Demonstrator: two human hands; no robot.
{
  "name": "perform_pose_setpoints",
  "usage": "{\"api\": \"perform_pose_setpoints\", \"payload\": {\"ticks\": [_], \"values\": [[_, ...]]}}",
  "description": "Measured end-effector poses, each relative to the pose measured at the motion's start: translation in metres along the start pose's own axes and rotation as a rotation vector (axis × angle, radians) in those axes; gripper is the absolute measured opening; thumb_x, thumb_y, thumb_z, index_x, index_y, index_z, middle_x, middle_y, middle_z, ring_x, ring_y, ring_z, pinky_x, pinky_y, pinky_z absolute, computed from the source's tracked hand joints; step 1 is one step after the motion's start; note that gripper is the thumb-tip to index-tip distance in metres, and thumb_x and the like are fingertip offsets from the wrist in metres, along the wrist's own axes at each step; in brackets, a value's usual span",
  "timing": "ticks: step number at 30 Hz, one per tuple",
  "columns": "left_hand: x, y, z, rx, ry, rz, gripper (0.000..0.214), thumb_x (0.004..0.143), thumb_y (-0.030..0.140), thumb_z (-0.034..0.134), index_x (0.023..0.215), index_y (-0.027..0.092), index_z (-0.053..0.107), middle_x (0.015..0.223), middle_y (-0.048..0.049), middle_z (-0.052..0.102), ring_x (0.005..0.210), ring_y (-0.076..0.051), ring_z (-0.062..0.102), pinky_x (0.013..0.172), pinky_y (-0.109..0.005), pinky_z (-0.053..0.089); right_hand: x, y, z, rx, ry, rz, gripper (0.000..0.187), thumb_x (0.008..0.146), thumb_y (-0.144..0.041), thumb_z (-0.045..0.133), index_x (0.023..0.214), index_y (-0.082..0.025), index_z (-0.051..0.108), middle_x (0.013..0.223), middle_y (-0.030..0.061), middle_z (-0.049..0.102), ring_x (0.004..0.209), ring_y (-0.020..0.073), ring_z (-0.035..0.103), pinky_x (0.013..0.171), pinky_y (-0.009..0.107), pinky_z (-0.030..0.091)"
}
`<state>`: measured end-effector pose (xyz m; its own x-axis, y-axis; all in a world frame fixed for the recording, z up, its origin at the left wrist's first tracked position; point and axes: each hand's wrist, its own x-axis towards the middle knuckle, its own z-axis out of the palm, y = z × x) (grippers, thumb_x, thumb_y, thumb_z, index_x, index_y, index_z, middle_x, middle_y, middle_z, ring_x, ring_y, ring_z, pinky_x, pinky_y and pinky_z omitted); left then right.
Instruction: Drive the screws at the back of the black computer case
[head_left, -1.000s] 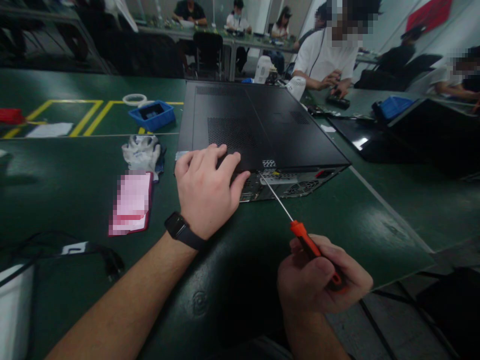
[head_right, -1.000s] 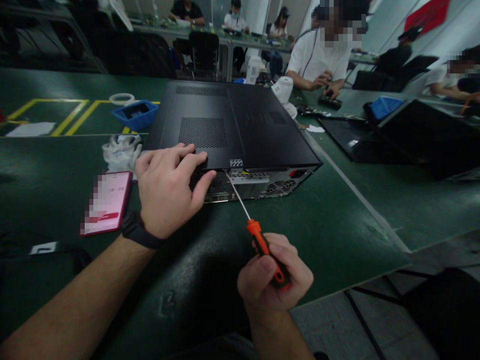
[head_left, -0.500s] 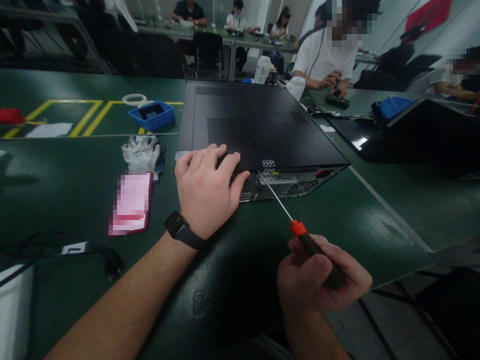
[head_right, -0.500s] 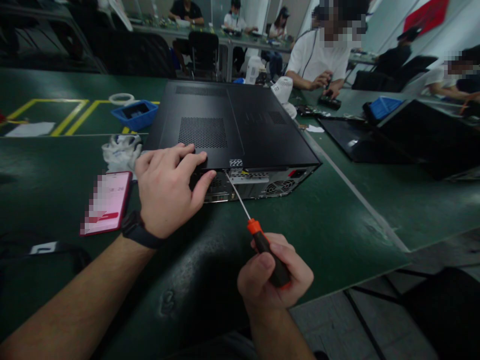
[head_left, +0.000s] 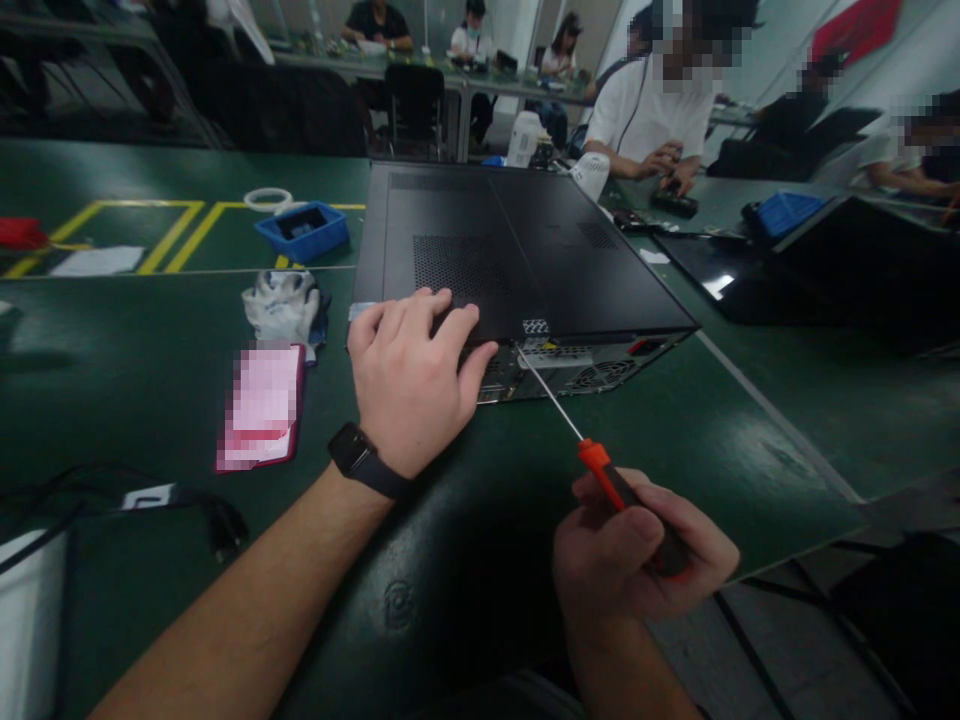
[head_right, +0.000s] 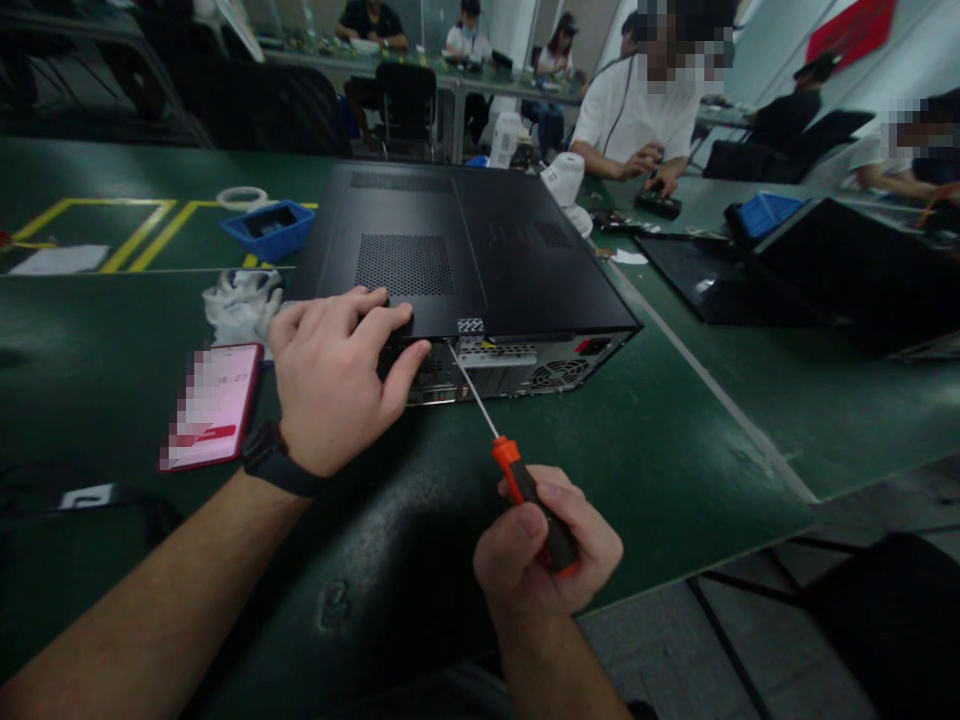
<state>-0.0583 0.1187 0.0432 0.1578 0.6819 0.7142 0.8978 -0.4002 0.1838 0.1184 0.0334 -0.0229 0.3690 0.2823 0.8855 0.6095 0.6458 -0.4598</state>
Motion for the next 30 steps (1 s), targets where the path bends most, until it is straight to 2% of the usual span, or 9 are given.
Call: {"api": "perform_pose_setpoints", "payload": {"ticks": [3, 7, 9, 14, 18, 21, 24, 27, 30], "values": [[0.000, 0.000, 0.000, -0.002, -0.003, -0.002, 0.027, 0.098, 0.039, 0.060, 0.118, 0.025, 0.069, 0.131, -0.0118, 0.072, 0.127, -0.034, 0.064, 0.106, -0.054, 0.039, 0.003, -0.001, 0.008, 0.123, 0.088, -0.071, 0.024, 0.096, -0.024, 0.063, 0.118, -0.016, 0.065, 0.082, -0.0019, 0.064, 0.056, 0.0123, 0.062, 0.047, 0.030, 0.051], [0.000, 0.001, -0.001, -0.003, -0.005, 0.001, 0.027, 0.098, 0.038, 0.060, 0.119, 0.024, 0.069, 0.131, -0.0120, 0.072, 0.128, -0.034, 0.064, 0.106, -0.054, 0.039, 0.005, -0.002, 0.015, 0.201, 0.132, -0.035, 0.030, 0.088, -0.028, 0.069, 0.115, -0.016, 0.066, 0.080, -0.0006, 0.064, 0.061, 0.0171, 0.064, 0.049, 0.035, 0.052], [0.000, 0.001, -0.001, 0.002, -0.006, 0.001, 0.027, 0.098, 0.038, 0.060, 0.119, 0.023, 0.069, 0.131, -0.0121, 0.072, 0.128, -0.034, 0.063, 0.106, -0.053, 0.038, 0.005, -0.001, 0.014, 0.158, 0.121, -0.053, 0.032, 0.086, -0.027, 0.069, 0.116, -0.018, 0.066, 0.082, -0.0007, 0.064, 0.062, 0.0173, 0.065, 0.050, 0.036, 0.054], [0.000, 0.001, -0.001, -0.008, -0.008, -0.004, 0.027, 0.098, 0.038, 0.061, 0.119, 0.023, 0.070, 0.132, -0.0122, 0.072, 0.128, -0.034, 0.063, 0.106, -0.054, 0.038, 0.005, 0.000, 0.010, 0.020, 0.116, -0.091, 0.023, 0.097, -0.025, 0.063, 0.118, -0.018, 0.067, 0.077, -0.0031, 0.064, 0.053, 0.0110, 0.062, 0.043, 0.027, 0.050], [0.000, 0.001, -0.001, -0.016, -0.008, -0.009, 0.027, 0.097, 0.038, 0.061, 0.119, 0.024, 0.070, 0.132, -0.0122, 0.072, 0.128, -0.034, 0.063, 0.107, -0.054, 0.037, 0.006, -0.003, 0.014, 0.122, 0.120, -0.055, 0.022, 0.098, -0.027, 0.062, 0.116, -0.015, 0.066, 0.077, -0.0033, 0.063, 0.053, 0.0114, 0.061, 0.044, 0.027, 0.050], [0.000, 0.001, -0.001, -0.010, -0.007, -0.005, 0.027, 0.098, 0.038, 0.059, 0.119, 0.024, 0.070, 0.131, -0.0122, 0.072, 0.128, -0.034, 0.063, 0.106, -0.054, 0.038, 0.006, -0.005, 0.015, 0.202, 0.120, -0.018, 0.028, 0.092, -0.030, 0.067, 0.115, -0.016, 0.066, 0.082, -0.0007, 0.064, 0.060, 0.0153, 0.063, 0.047, 0.032, 0.052], [0.000, 0.001, -0.001, -0.008, -0.010, -0.002, 0.027, 0.098, 0.038, 0.060, 0.119, 0.024, 0.070, 0.131, -0.0123, 0.072, 0.128, -0.034, 0.063, 0.106, -0.054, 0.038, 0.005, -0.004, 0.011, 0.172, 0.092, -0.041, 0.033, 0.088, -0.023, 0.068, 0.120, -0.017, 0.065, 0.085, 0.0003, 0.066, 0.064, 0.0167, 0.065, 0.049, 0.034, 0.053], [0.000, 0.000, -0.001, -0.004, -0.007, 0.001, 0.027, 0.099, 0.039, 0.059, 0.119, 0.024, 0.070, 0.131, -0.0121, 0.072, 0.128, -0.033, 0.063, 0.106, -0.053, 0.038, 0.004, -0.001, 0.007, 0.093, 0.066, -0.100, 0.031, 0.092, -0.017, 0.064, 0.124, -0.016, 0.064, 0.086, -0.0010, 0.066, 0.061, 0.0128, 0.065, 0.049, 0.030, 0.053], [0.000, 0.000, -0.001, 0.000, -0.003, 0.003, 0.027, 0.099, 0.039, 0.058, 0.119, 0.023, 0.070, 0.131, -0.0121, 0.072, 0.128, -0.033, 0.064, 0.106, -0.053, 0.038, 0.004, 0.000, 0.007, 0.061, 0.080, -0.102, 0.026, 0.097, -0.020, 0.063, 0.122, -0.015, 0.065, 0.083, -0.0025, 0.066, 0.056, 0.0099, 0.063, 0.046, 0.026, 0.051]]}}
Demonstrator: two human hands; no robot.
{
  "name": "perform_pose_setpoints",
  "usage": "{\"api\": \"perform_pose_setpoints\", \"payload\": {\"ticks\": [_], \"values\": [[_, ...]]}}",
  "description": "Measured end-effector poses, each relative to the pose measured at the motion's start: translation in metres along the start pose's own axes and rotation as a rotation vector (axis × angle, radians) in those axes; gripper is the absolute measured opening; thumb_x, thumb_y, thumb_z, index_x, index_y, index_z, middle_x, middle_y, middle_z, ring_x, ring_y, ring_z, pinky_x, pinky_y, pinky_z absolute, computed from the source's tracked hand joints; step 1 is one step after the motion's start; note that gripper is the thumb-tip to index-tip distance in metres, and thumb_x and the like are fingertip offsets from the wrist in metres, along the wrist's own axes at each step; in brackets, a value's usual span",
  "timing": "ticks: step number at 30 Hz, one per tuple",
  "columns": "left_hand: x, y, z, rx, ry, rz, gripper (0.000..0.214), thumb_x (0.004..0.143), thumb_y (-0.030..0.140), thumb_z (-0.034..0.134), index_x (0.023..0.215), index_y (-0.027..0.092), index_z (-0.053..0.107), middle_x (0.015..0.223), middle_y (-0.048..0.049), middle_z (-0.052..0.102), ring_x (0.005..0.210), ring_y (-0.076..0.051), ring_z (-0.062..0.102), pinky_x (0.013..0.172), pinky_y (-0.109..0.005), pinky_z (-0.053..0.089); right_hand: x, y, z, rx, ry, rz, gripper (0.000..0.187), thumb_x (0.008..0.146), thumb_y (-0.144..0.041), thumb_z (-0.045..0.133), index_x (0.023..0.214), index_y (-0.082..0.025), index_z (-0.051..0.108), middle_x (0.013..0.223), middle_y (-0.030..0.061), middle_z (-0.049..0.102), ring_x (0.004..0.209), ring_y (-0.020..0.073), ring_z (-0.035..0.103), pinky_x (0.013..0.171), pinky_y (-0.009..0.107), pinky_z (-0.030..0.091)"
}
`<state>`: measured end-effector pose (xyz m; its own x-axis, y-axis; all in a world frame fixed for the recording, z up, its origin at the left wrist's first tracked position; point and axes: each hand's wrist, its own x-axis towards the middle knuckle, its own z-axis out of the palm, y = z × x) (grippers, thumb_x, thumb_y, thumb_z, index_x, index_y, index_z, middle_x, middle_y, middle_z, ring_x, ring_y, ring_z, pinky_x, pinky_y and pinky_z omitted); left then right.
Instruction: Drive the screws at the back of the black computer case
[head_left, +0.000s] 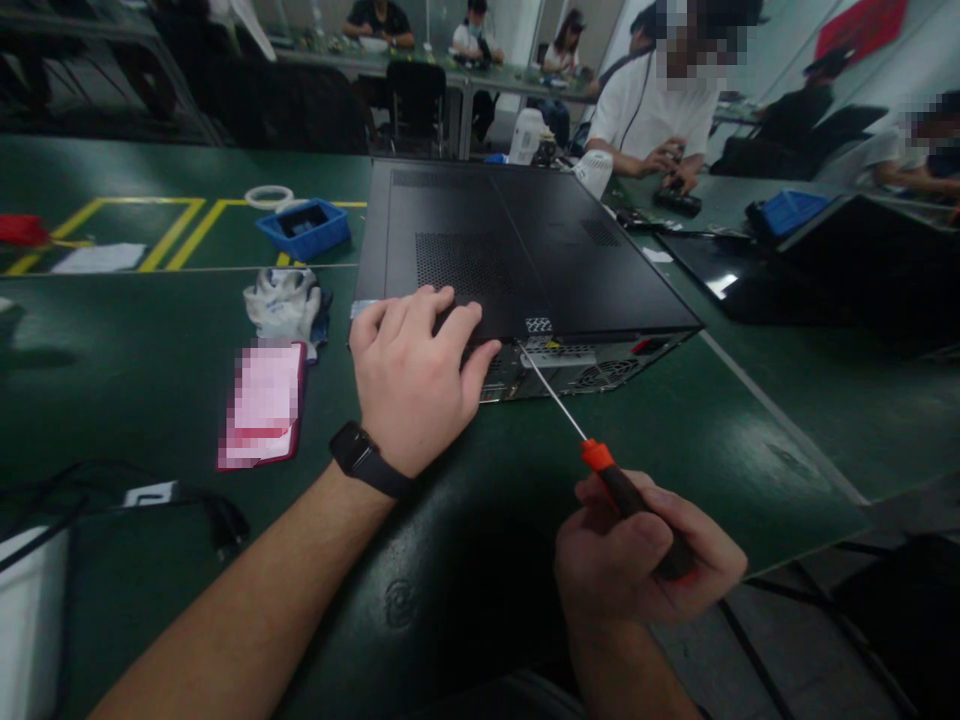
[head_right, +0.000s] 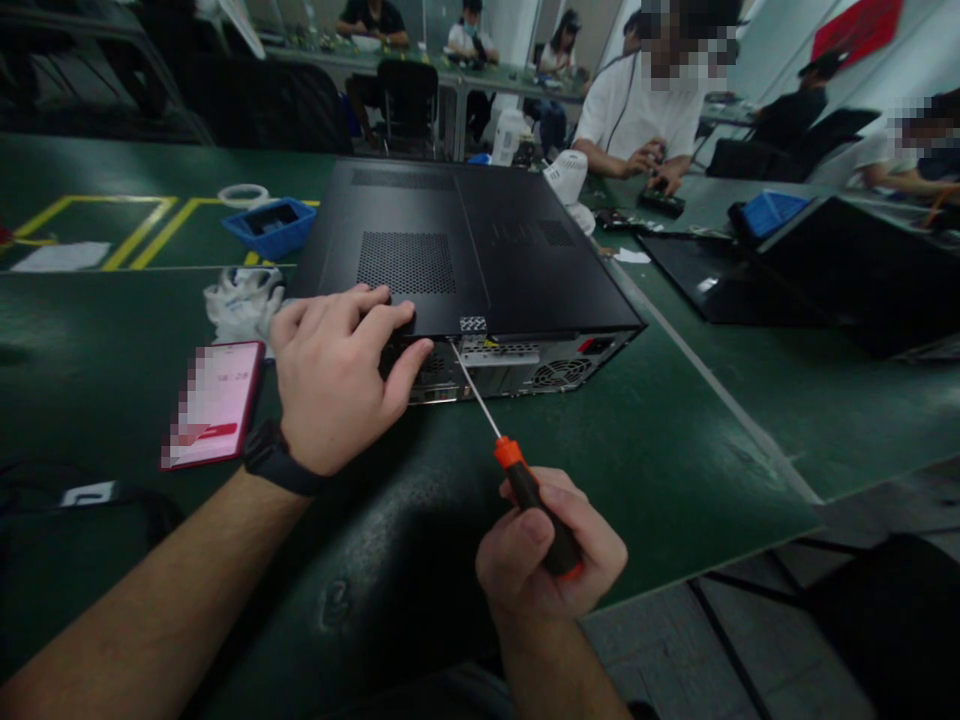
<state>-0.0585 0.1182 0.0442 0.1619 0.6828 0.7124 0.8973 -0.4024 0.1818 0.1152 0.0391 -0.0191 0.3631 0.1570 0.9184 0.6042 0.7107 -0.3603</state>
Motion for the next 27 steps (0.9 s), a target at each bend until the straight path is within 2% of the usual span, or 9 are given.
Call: {"api": "perform_pose_setpoints", "payload": {"ticks": [3, 8, 13, 16, 19, 23, 27], "values": [[-0.0003, 0.0002, 0.0001, -0.008, -0.001, -0.006, 0.027, 0.099, 0.039, 0.059, 0.118, 0.024, 0.070, 0.131, -0.0116, 0.072, 0.128, -0.033, 0.064, 0.107, -0.054, 0.038, 0.0006, -0.0018, 0.0046, 0.067, 0.016, 0.040, 0.025, 0.097, -0.023, 0.062, 0.120, -0.015, 0.066, 0.083, -0.0022, 0.066, 0.056, 0.0103, 0.062, 0.046, 0.027, 0.051], [-0.0001, 0.0007, -0.0005, -0.015, -0.005, -0.012, 0.026, 0.098, 0.038, 0.059, 0.119, 0.025, 0.069, 0.131, -0.0115, 0.072, 0.129, -0.033, 0.063, 0.107, -0.054, 0.038, 0.0014, -0.0032, 0.0079, 0.127, 0.045, 0.060, 0.032, 0.088, -0.025, 0.068, 0.119, -0.017, 0.066, 0.081, 0.0004, 0.065, 0.062, 0.0174, 0.065, 0.049, 0.035, 0.053], [0.0002, 0.0006, -0.0013, -0.019, -0.017, -0.012, 0.027, 0.097, 0.037, 0.059, 0.120, 0.025, 0.070, 0.132, -0.0126, 0.071, 0.129, -0.035, 0.063, 0.107, -0.056, 0.038, 0.0001, 0.0023, -0.0001, -0.019, -0.002, -0.023, 0.029, 0.093, -0.019, 0.064, 0.122, -0.016, 0.066, 0.085, -0.0008, 0.066, 0.058, 0.0122, 0.064, 0.046, 0.029, 0.053], [0.0001, 0.0007, -0.0014, -0.027, -0.016, -0.015, 0.027, 0.096, 0.036, 0.061, 0.120, 0.027, 0.070, 0.132, -0.0122, 0.071, 0.129, -0.035, 0.062, 0.107, -0.056, 0.037, -0.0006, 0.0025, 0.0001, 0.001, 0.027, -0.012, 0.024, 0.096, -0.022, 0.064, 0.119, -0.014, 0.066, 0.082, -0.0023, 0.065, 0.055, 0.0104, 0.062, 0.044, 0.026, 0.051], [0.0003, 0.0009, -0.0015, -0.025, -0.018, -0.016, 0.027, 0.096, 0.036, 0.061, 0.120, 0.027, 0.070, 0.132, -0.0119, 0.071, 0.129, -0.035, 0.062, 0.107, -0.056, 0.037, -0.0004, -0.0004, 0.0047, 0.064, 0.021, 0.045, 0.025, 0.096, -0.026, 0.063, 0.118, -0.015, 0.065, 0.083, -0.0019, 0.065, 0.056, 0.0121, 0.062, 0.046, 0.029, 0.052], [0.0004, 0.0010, -0.0017, -0.015, -0.024, -0.018, 0.027, 0.098, 0.038, 0.058, 0.120, 0.025, 0.070, 0.132, -0.0125, 0.071, 0.129, -0.035, 0.062, 0.107, -0.055, 0.037, 0.0003, -0.0014, 0.0076, 0.110, 0.057, 0.064, 0.033, 0.086, -0.029, 0.069, 0.116, -0.017, 0.065, 0.082, -0.0002, 0.064, 0.063, 0.0177, 0.064, 0.049, 0.035, 0.054], [0.0001, 0.0008, -0.0012, -0.009, -0.018, -0.012, 0.028, 0.099, 0.039, 0.056, 0.119, 0.024, 0.070, 0.131, -0.0127, 0.071, 0.129, -0.034, 0.063, 0.107, -0.055, 0.038, 0.0009, 0.0010, 0.0036, 0.030, 0.023, 0.013, 0.027, 0.091, -0.021, 0.064, 0.118, -0.016, 0.065, 0.081, -0.0017, 0.065, 0.057, 0.0130, 0.063, 0.046, 0.030, 0.052]]}}
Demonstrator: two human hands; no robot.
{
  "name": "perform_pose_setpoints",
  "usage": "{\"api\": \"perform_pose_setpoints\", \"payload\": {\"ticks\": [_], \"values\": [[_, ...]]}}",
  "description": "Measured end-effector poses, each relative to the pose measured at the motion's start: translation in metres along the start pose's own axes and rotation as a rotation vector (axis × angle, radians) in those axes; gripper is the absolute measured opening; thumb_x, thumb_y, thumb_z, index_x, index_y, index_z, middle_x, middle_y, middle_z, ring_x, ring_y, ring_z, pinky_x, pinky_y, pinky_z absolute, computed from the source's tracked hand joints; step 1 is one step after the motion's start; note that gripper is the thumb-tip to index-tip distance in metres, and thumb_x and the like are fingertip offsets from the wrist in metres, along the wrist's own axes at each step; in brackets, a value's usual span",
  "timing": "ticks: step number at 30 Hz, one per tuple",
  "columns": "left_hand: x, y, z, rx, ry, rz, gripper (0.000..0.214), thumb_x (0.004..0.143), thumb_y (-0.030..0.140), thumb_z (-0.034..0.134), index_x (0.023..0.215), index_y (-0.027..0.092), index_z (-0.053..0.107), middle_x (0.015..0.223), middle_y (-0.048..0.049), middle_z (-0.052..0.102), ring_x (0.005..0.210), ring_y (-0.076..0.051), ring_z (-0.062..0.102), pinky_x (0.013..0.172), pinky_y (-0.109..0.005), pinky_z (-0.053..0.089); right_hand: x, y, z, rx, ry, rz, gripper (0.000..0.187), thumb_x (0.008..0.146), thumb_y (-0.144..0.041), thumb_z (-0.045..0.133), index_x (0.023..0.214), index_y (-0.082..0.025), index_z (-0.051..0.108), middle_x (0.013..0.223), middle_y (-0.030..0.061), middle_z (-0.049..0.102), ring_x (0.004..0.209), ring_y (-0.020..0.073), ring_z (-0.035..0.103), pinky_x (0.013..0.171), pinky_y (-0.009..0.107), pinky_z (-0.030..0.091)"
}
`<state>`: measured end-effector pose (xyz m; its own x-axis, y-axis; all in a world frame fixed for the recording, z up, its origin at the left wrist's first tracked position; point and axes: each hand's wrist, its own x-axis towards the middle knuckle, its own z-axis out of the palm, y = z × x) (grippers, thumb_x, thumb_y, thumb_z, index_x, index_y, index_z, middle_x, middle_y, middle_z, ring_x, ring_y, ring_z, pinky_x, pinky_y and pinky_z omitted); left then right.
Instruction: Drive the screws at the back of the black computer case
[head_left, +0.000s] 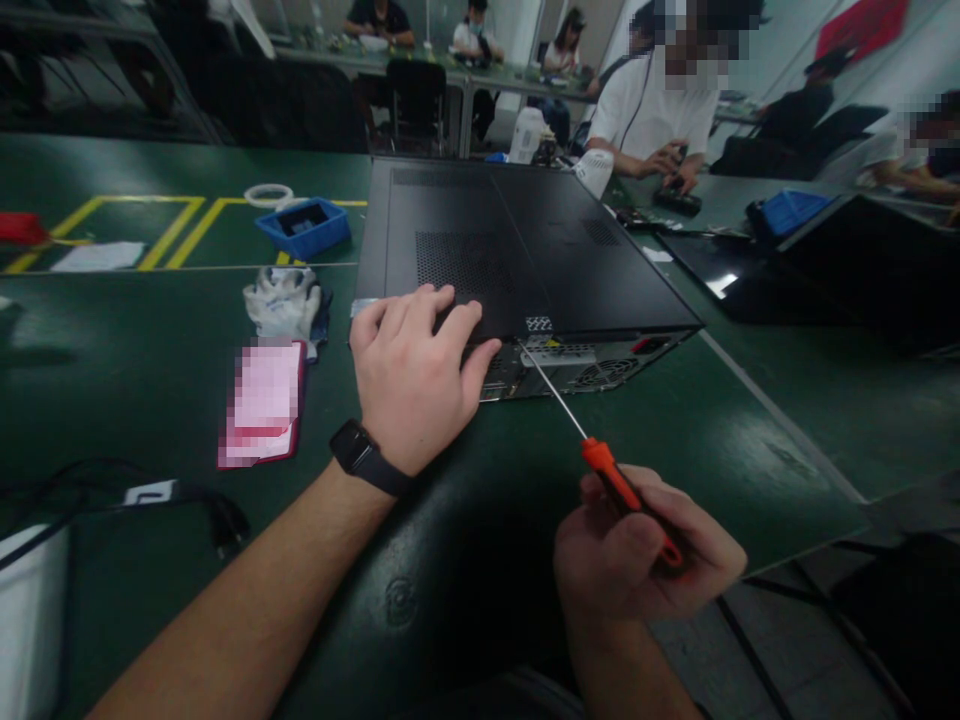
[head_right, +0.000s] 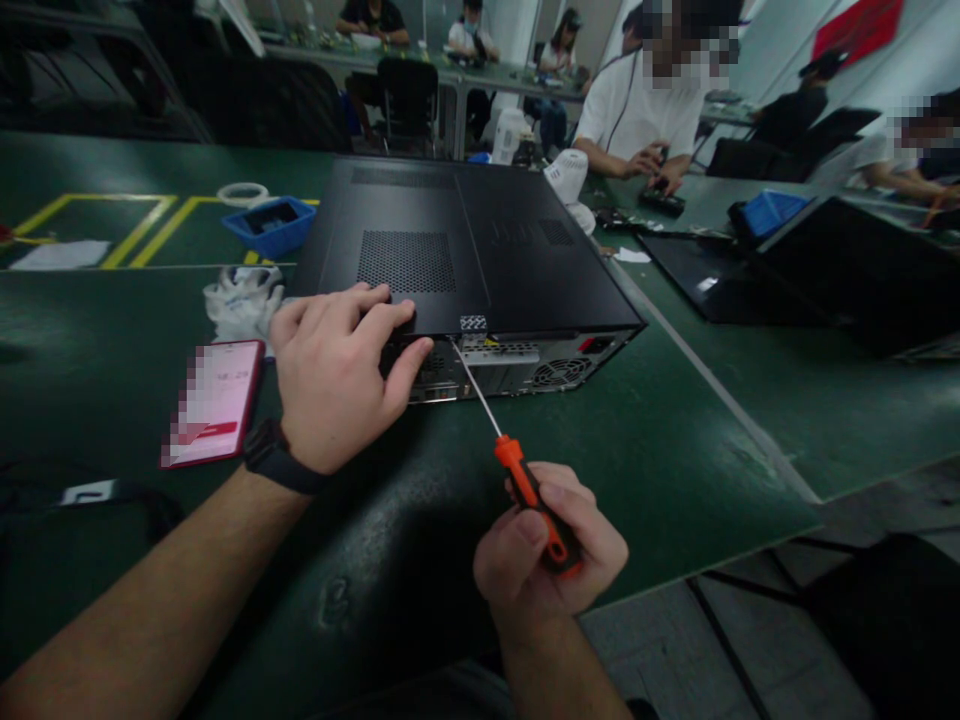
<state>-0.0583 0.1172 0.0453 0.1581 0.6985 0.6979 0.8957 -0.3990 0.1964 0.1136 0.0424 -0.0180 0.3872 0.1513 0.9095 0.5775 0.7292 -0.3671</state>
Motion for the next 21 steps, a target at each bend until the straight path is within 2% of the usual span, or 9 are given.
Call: {"api": "perform_pose_setpoints", "payload": {"ticks": [3, 5, 8, 11, 17, 21], "values": [[0.0001, -0.0003, 0.0004, -0.003, 0.010, 0.002, 0.028, 0.099, 0.039, 0.057, 0.119, 0.025, 0.070, 0.131, -0.0123, 0.072, 0.128, -0.034, 0.063, 0.107, -0.054, 0.038, 0.0008, -0.0005, -0.0003, -0.042, 0.016, -0.015, 0.020, 0.096, -0.021, 0.062, 0.114, -0.016, 0.067, 0.080, -0.0030, 0.065, 0.051, 0.0097, 0.060, 0.043, 0.025, 0.049], [0.0003, -0.0002, 0.0003, -0.009, 0.011, -0.001, 0.027, 0.098, 0.039, 0.059, 0.119, 0.026, 0.070, 0.131, -0.0119, 0.072, 0.129, -0.034, 0.063, 0.107, -0.055, 0.038, 0.0010, -0.0018, 0.0020, 0.005, 0.010, 0.003, 0.021, 0.097, -0.026, 0.061, 0.114, -0.016, 0.067, 0.078, -0.0032, 0.063, 0.051, 0.0101, 0.059, 0.042, 0.026, 0.049], [0.0004, 0.0000, -0.0001, -0.013, 0.004, -0.001, 0.026, 0.097, 0.038, 0.060, 0.119, 0.027, 0.069, 0.132, -0.0118, 0.072, 0.129, -0.034, 0.063, 0.107, -0.055, 0.038, 0.0004, -0.0030, 0.0059, 0.080, 0.026, 0.043, 0.027, 0.091, -0.030, 0.065, 0.115, -0.017, 0.066, 0.080, -0.0014, 0.062, 0.058, 0.0146, 0.061, 0.045, 0.032, 0.051], [0.0001, 0.0002, -0.0002, -0.009, 0.004, 0.001, 0.027, 0.098, 0.038, 0.058, 0.119, 0.026, 0.069, 0.132, -0.0120, 0.071, 0.129, -0.034, 0.063, 0.107, -0.055, 0.038, -0.0005, -0.0024, 0.0055, 0.068, 0.047, 0.035, 0.031, 0.085, -0.027, 0.068, 0.115, -0.018, 0.065, 0.083, -0.0005, 0.062, 0.063, 0.0168, 0.063, 0.049, 0.035, 0.053], [-0.0003, 0.0002, 0.0005, -0.021, 0.008, -0.003, 0.027, 0.098, 0.038, 0.059, 0.119, 0.025, 0.070, 0.132, -0.0125, 0.071, 0.129, -0.035, 0.062, 0.108, -0.055, 0.037, 0.0011, -0.0012, -0.0007, -0.049, -0.011, -0.010, 0.020, 0.096, -0.024, 0.063, 0.114, -0.015, 0.065, 0.076, -0.0045, 0.061, 0.051, 0.0100, 0.059, 0.043, 0.025, 0.048], [0.0000, 0.0004, 0.0004, -0.014, 0.005, 0.000, 0.027, 0.099, 0.039, 0.057, 0.119, 0.025, 0.070, 0.132, -0.0122, 0.071, 0.129, -0.034, 0.063, 0.107, -0.054, 0.037, 0.0011, -0.0030, 0.0033, 0.031, 0.016, 0.044, 0.021, 0.097, -0.030, 0.062, 0.113, -0.016, 0.065, 0.079, -0.0031, 0.063, 0.054, 0.0111, 0.060, 0.045, 0.028, 0.050]]}}
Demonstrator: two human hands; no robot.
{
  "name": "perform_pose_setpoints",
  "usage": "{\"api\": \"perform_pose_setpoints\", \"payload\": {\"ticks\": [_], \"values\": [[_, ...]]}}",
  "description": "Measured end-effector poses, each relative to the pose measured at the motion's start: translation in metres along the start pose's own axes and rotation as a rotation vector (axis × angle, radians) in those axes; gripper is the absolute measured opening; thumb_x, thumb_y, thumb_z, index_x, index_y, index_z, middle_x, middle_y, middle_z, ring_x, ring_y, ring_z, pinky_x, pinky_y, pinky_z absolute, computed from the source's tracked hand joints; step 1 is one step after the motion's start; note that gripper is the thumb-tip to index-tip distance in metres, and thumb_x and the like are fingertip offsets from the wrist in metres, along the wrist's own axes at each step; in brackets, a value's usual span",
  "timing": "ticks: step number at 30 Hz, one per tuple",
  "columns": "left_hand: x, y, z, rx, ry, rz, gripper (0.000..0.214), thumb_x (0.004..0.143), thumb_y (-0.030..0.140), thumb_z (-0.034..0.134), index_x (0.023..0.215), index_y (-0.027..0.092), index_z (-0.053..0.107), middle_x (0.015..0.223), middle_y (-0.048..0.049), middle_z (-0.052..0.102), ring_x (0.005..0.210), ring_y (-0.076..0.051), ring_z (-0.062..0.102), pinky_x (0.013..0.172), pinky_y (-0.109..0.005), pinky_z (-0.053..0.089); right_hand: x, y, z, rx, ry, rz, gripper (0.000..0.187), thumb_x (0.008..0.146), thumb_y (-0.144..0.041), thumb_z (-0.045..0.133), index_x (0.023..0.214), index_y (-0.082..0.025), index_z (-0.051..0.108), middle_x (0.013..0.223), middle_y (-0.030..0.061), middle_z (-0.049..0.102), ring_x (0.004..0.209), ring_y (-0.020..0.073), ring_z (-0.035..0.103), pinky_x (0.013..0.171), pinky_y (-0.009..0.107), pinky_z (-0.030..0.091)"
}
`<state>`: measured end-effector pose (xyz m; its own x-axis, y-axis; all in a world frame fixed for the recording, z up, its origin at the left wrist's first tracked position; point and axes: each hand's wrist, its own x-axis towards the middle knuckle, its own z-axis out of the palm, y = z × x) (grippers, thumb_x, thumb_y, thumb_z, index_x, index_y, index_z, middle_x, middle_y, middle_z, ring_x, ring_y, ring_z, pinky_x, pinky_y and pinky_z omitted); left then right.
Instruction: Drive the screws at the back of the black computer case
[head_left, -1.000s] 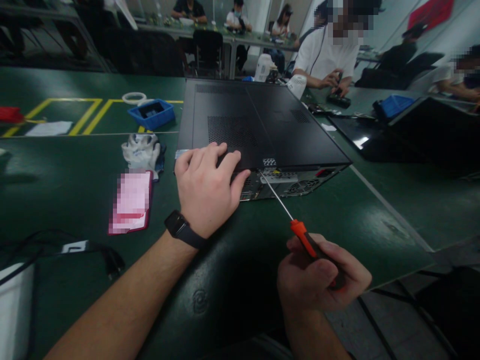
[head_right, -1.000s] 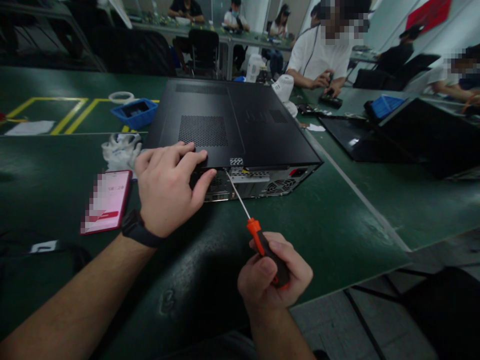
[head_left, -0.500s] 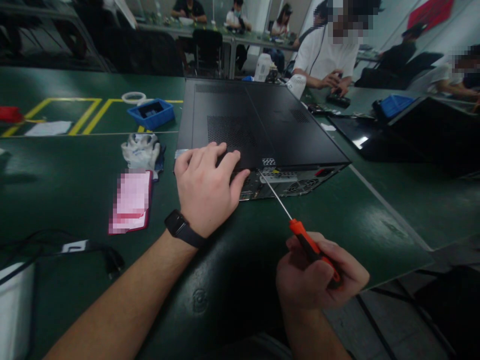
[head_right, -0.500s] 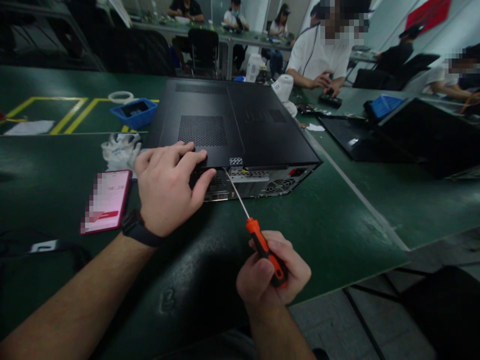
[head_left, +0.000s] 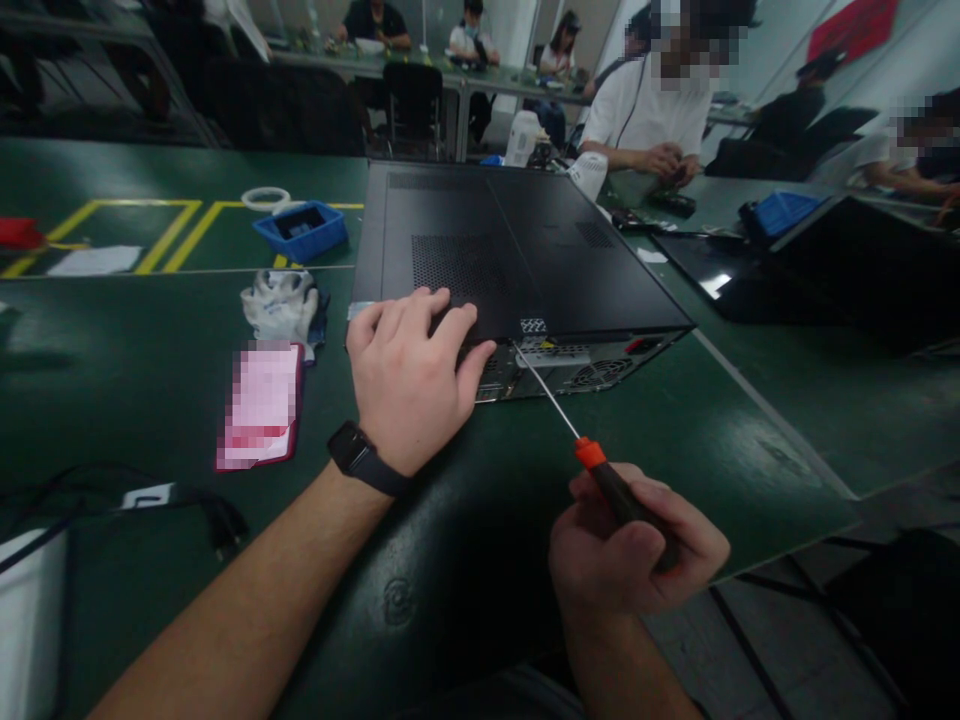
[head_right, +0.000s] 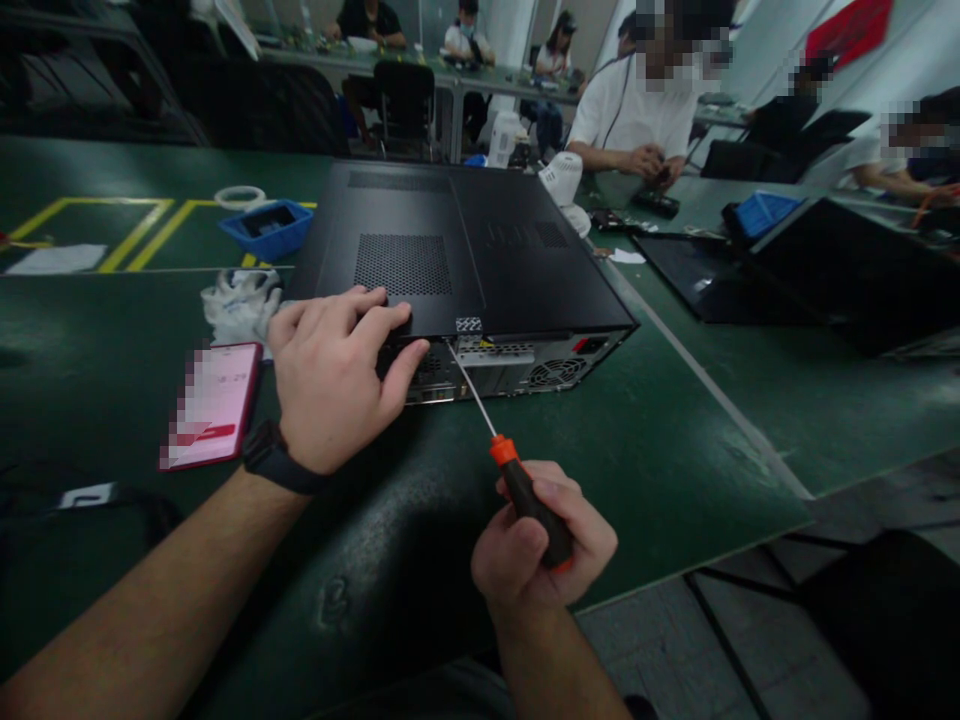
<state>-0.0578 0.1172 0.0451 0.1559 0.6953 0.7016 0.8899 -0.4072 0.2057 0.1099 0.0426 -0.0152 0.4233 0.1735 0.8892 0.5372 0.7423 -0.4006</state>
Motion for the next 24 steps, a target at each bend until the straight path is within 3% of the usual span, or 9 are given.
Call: {"api": "perform_pose_setpoints", "payload": {"ticks": [5, 12, 20, 24], "values": [[0.000, 0.000, 0.000, -0.007, -0.001, -0.003, 0.028, 0.097, 0.038, 0.059, 0.119, 0.025, 0.070, 0.132, -0.0130, 0.071, 0.128, -0.035, 0.063, 0.108, -0.056, 0.037, -0.001, 0.003, 0.000, 0.060, -0.002, -0.027, 0.031, 0.087, -0.026, 0.068, 0.116, -0.016, 0.065, 0.080, -0.0008, 0.063, 0.061, 0.0165, 0.064, 0.050, 0.034, 0.054], [0.000, 0.000, 0.000, -0.003, 0.004, 0.000, 0.027, 0.096, 0.036, 0.062, 0.119, 0.027, 0.069, 0.132, -0.0119, 0.071, 0.128, -0.035, 0.063, 0.107, -0.055, 0.037, -0.001, 0.002, -0.005, -0.066, -0.025, -0.060, 0.021, 0.098, -0.024, 0.062, 0.115, -0.014, 0.066, 0.078, -0.0034, 0.063, 0.053, 0.0106, 0.061, 0.044, 0.027, 0.051], [0.000, 0.000, -0.001, -0.004, -0.006, -0.008, 0.027, 0.097, 0.037, 0.060, 0.120, 0.026, 0.070, 0.133, -0.0119, 0.071, 0.128, -0.035, 0.063, 0.107, -0.055, 0.037, -0.003, 0.000, 0.002, 0.039, 0.032, 0.021, 0.028, 0.088, -0.031, 0.068, 0.112, -0.017, 0.064, 0.080, -0.0012, 0.062, 0.062, 0.0174, 0.063, 0.049, 0.036, 0.054], [0.000, 0.000, 0.000, 0.002, -0.005, -0.006, 0.027, 0.097, 0.037, 0.061, 0.120, 0.026, 0.069, 0.132, -0.0119, 0.071, 0.128, -0.035, 0.063, 0.107, -0.055, 0.037, -0.004, 0.003, -0.005, -0.077, -0.008, -0.044, 0.020, 0.096, -0.026, 0.062, 0.113, -0.017, 0.064, 0.081, -0.0027, 0.062, 0.057, 0.0122, 0.063, 0.047, 0.030, 0.053]]}}
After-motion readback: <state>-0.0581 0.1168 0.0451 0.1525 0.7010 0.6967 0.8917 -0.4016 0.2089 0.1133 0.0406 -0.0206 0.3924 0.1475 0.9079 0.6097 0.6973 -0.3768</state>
